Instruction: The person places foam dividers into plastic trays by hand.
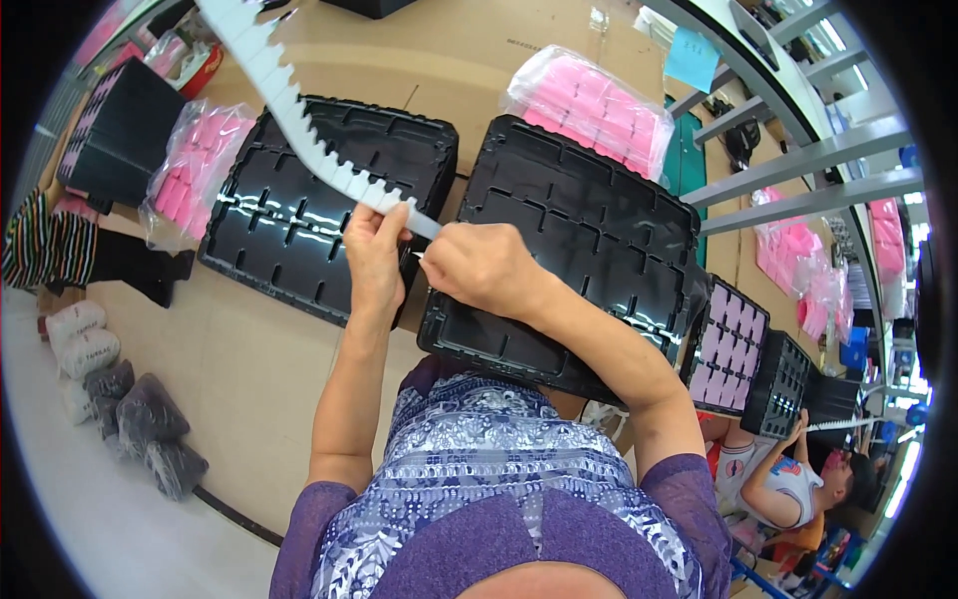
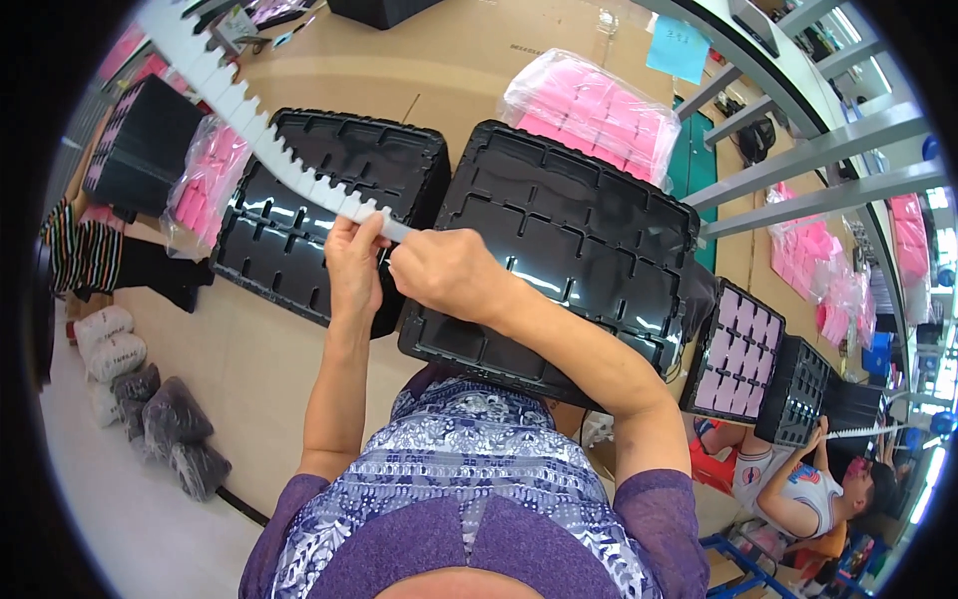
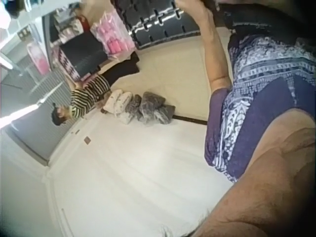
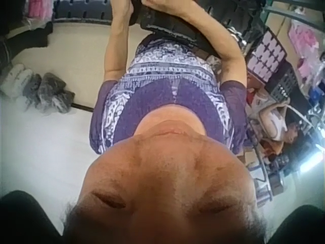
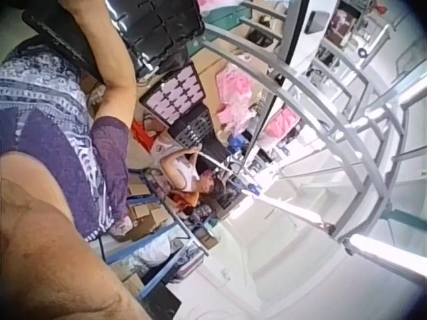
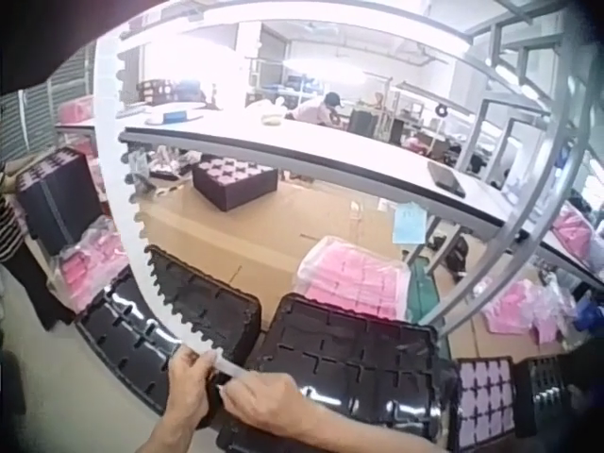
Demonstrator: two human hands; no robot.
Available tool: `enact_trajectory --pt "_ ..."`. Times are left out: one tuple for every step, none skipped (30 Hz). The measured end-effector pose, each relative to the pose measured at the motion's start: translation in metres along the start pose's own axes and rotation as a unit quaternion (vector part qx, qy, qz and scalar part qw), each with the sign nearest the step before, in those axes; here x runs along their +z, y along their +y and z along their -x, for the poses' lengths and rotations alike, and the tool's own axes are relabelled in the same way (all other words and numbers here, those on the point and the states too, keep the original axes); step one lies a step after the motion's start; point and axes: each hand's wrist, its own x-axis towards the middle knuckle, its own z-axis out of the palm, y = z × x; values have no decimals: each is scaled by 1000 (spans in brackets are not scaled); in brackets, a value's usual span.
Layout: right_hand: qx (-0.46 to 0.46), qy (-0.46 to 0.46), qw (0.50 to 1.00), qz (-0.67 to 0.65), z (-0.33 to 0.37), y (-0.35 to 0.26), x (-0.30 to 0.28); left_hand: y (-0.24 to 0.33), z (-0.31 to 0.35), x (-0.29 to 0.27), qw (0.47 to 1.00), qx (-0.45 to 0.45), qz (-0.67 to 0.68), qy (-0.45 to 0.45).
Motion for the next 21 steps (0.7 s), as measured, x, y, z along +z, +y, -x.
enact_trajectory --pt "78 21 993 -84 -2 1 -7 1 1 -5 1000 19 -24 -9" --pt "203 22 967 -153 -3 17 -15 5 4 -9 997 31 -71 -26" --pt "326 25 921 -213 -3 42 -30 14 8 -6 991 41 -116 -46" --pt "352 0 923 -156 -1 69 -45 19 14 -2 992 38 -113 -51" --pt "378 -25 920 -99 2 92 -56 23 19 4 988 37 -125 -87" --pt "380 -23 920 -95 4 110 -58 23 19 10 982 38 -136 -123" --pt "381 -66 921 -43 9 123 -55 21 20 14 979 23 -141 -142" --pt "381 -109 918 8 15 131 -52 18 19 20 979 10 -134 -153" --pt "382 -109 918 10 18 132 -47 15 19 26 978 -3 -128 -163" --pt "388 -102 914 62 20 133 -39 11 19 31 978 -13 -129 -162" --pt "393 -94 908 115 21 133 -35 9 19 35 978 -14 -128 -165" --pt "406 -106 901 112 17 128 -34 6 19 37 978 -12 -128 -162" --pt "406 -107 901 112 15 125 -36 4 20 39 979 -10 -129 -160" --pt "419 -114 896 90 13 123 -37 -1 19 39 980 -6 -127 -155" --pt "434 -119 890 71 13 122 -39 -8 18 37 979 -8 -125 -158" --pt "436 -119 889 73 15 125 -37 -13 18 35 977 -2 -136 -162" --pt "417 -101 898 97 20 131 -34 -17 17 34 975 3 -147 -166" --pt "397 -83 906 121 22 135 -30 -18 18 35 975 2 -145 -168" --pt "398 -84 905 123 25 136 -28 -19 20 37 979 10 -132 -152" --pt "372 -82 911 156 27 137 -25 -20 21 39 983 18 -119 -135" --pt "344 -81 916 189 28 137 -23 -22 22 39 984 17 -117 -135"
